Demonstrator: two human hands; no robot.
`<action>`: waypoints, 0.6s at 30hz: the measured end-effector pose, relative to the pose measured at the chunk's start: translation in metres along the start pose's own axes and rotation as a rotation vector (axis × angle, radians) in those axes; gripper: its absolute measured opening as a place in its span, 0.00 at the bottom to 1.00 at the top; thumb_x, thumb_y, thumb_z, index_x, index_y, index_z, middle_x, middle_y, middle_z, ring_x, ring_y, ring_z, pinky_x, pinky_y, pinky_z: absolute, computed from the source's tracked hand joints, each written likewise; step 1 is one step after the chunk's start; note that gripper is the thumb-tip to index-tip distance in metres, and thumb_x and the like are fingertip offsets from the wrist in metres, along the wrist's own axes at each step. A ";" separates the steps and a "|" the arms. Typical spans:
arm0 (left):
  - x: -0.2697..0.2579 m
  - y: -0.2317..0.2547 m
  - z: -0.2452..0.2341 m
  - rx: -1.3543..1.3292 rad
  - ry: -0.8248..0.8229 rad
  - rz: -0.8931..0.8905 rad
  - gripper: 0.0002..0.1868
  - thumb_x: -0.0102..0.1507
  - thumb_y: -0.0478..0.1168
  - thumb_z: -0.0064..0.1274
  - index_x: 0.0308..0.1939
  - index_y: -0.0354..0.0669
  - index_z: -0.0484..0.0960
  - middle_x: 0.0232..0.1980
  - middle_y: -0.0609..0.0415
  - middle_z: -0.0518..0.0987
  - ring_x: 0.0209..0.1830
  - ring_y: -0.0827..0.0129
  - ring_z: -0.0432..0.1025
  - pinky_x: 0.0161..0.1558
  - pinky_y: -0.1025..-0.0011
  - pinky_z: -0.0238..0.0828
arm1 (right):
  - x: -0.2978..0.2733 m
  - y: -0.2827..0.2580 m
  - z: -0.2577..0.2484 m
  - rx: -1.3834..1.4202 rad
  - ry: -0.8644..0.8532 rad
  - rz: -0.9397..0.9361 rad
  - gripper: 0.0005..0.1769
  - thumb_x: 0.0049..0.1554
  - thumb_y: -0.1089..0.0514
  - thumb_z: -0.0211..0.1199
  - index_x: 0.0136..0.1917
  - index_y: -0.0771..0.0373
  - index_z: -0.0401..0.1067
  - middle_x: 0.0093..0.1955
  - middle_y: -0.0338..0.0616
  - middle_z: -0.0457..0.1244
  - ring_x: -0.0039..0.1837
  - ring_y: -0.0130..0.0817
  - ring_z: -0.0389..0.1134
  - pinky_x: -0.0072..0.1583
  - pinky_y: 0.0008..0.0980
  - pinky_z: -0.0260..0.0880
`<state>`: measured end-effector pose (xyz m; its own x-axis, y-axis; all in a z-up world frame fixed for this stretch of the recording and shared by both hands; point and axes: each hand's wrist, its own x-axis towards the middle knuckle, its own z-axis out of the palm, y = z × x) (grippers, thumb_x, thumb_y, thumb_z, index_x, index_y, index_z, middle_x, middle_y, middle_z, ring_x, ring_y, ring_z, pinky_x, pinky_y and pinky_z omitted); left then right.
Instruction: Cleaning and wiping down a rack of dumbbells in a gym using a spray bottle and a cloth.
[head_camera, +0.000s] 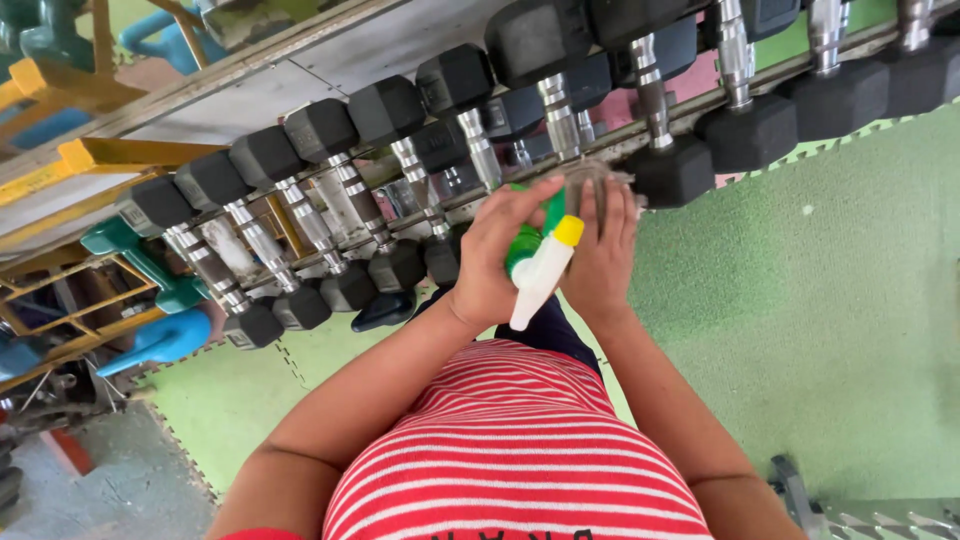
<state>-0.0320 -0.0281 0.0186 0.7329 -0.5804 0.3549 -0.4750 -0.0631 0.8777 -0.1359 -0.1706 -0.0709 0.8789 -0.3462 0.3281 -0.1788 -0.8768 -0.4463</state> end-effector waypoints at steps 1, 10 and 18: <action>0.000 -0.002 0.008 0.026 -0.005 0.003 0.36 0.59 0.35 0.66 0.70 0.41 0.72 0.49 0.51 0.79 0.44 0.62 0.74 0.57 0.67 0.72 | 0.000 0.008 0.007 -0.008 -0.037 -0.032 0.40 0.59 0.53 0.66 0.78 0.72 0.57 0.77 0.67 0.51 0.78 0.70 0.51 0.78 0.62 0.50; 0.003 0.002 0.040 0.079 0.124 -0.129 0.35 0.58 0.36 0.65 0.70 0.42 0.72 0.43 0.53 0.77 0.47 0.58 0.74 0.57 0.69 0.74 | 0.008 0.053 0.017 0.349 -0.058 0.054 0.31 0.55 0.60 0.63 0.71 0.69 0.63 0.72 0.59 0.57 0.75 0.63 0.57 0.75 0.56 0.58; -0.001 0.001 0.056 0.141 0.140 -0.058 0.38 0.55 0.38 0.67 0.70 0.43 0.73 0.45 0.53 0.79 0.53 0.57 0.75 0.72 0.55 0.66 | -0.056 0.081 0.018 0.408 -0.063 -0.135 0.36 0.58 0.64 0.61 0.77 0.69 0.57 0.82 0.62 0.46 0.84 0.67 0.43 0.81 0.62 0.46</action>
<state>-0.0605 -0.0728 0.0010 0.8168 -0.4545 0.3553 -0.4864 -0.2114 0.8478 -0.1914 -0.2163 -0.1402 0.9102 -0.2055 0.3597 0.1173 -0.7048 -0.6996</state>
